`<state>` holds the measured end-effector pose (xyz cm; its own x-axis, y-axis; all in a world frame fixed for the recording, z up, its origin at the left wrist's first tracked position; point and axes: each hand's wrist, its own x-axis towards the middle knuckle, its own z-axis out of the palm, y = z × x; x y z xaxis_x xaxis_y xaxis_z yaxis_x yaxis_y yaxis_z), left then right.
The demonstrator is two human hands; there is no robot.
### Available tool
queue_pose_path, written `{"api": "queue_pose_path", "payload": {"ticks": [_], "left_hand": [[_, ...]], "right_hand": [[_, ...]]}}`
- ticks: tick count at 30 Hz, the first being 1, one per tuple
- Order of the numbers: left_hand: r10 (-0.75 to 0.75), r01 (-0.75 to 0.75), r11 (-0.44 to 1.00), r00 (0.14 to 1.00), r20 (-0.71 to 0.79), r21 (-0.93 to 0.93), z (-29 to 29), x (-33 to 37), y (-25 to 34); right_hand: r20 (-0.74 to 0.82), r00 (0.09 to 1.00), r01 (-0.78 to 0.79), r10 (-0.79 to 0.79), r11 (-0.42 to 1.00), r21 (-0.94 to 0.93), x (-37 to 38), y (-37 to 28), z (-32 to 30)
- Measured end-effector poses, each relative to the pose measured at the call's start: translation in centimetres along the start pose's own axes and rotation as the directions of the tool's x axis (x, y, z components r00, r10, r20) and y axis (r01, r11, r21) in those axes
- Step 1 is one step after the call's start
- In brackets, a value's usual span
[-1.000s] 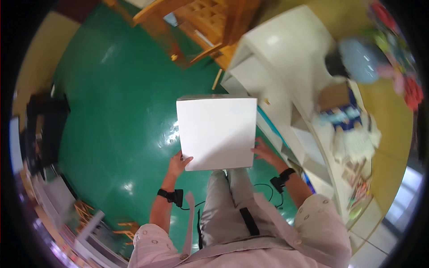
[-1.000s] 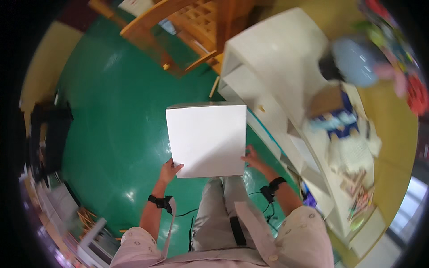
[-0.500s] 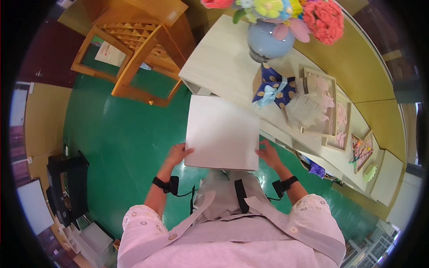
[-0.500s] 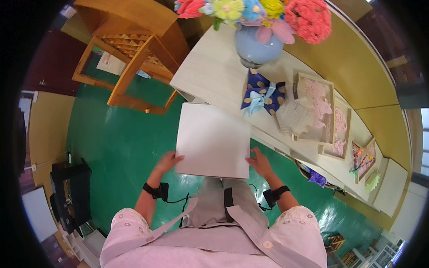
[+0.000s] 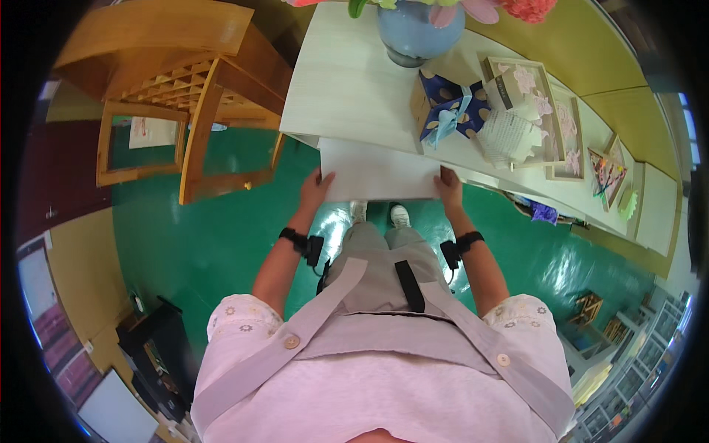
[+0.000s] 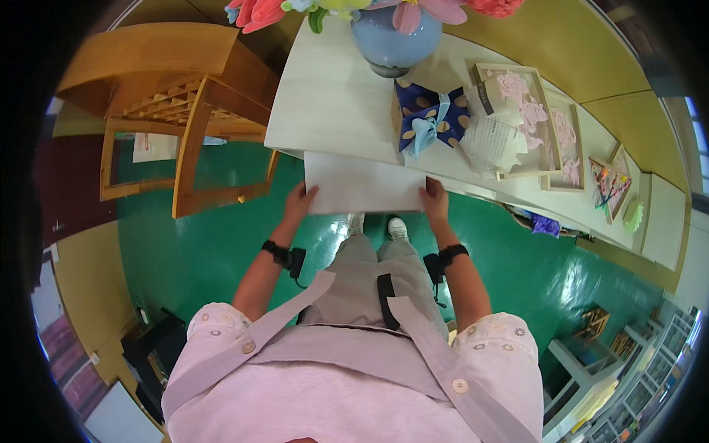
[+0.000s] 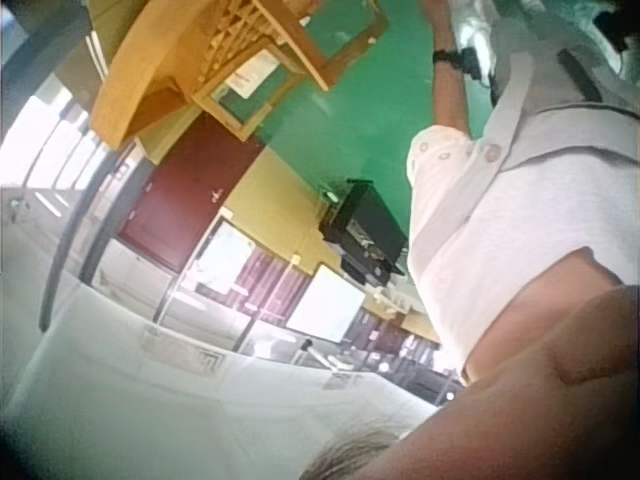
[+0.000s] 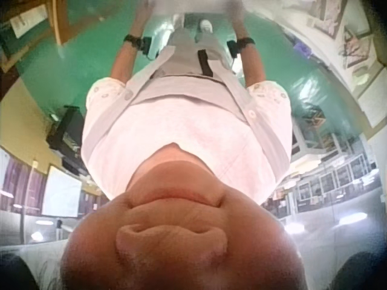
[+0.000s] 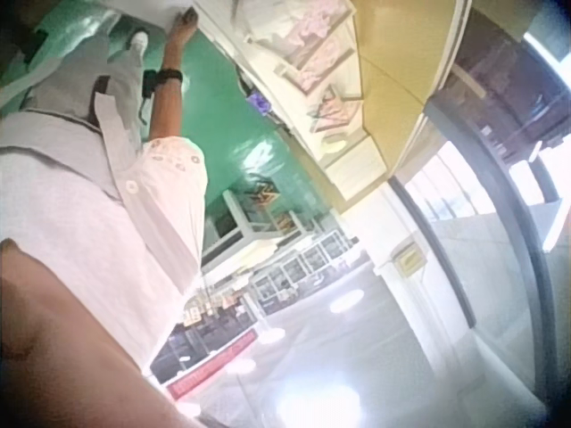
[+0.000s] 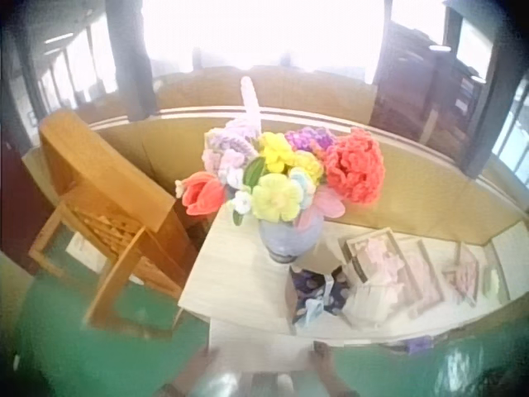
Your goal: Organizing framed artwork, craft materials, and storage cubes on shelves and tables.
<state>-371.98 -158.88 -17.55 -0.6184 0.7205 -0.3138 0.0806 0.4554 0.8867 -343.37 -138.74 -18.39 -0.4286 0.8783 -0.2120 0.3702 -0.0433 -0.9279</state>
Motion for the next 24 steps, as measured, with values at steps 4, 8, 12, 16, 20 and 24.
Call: {"api": "queue_pose_path", "payload": {"ticks": [4,8,12,16,20,24], "left_hand": [[0.053,-0.048,0.997,0.994,-0.093,0.064,0.4,5.4,3.9],[-0.481,0.411,0.8,0.875,-0.058,-0.437,1.1,6.1,1.5],[-0.595,0.519,-0.136,0.639,0.488,-0.844,-0.2,6.8,1.2],[-0.618,0.398,-0.114,0.689,0.379,-0.91,2.7,9.0,2.7],[-0.363,0.31,0.205,0.905,0.222,-0.928,3.9,10.8,2.6],[-0.087,0.228,0.947,0.86,0.502,-0.227,0.1,8.2,0.8]], "right_hand": [[-0.089,0.917,-0.398,0.39,0.911,-0.108,2.1,-0.8,1.3],[0.171,0.618,-0.755,0.768,0.518,0.401,1.7,-3.8,3.2],[0.037,0.844,-0.318,0.535,0.443,0.838,1.4,-4.3,2.1],[0.068,0.901,-0.274,0.429,0.44,0.855,3.4,-2.9,1.4],[0.059,0.902,-0.327,0.428,0.587,0.741,3.3,-2.4,0.8],[0.367,0.817,-0.564,0.445,0.752,0.342,0.9,-2.9,-3.1]]}}
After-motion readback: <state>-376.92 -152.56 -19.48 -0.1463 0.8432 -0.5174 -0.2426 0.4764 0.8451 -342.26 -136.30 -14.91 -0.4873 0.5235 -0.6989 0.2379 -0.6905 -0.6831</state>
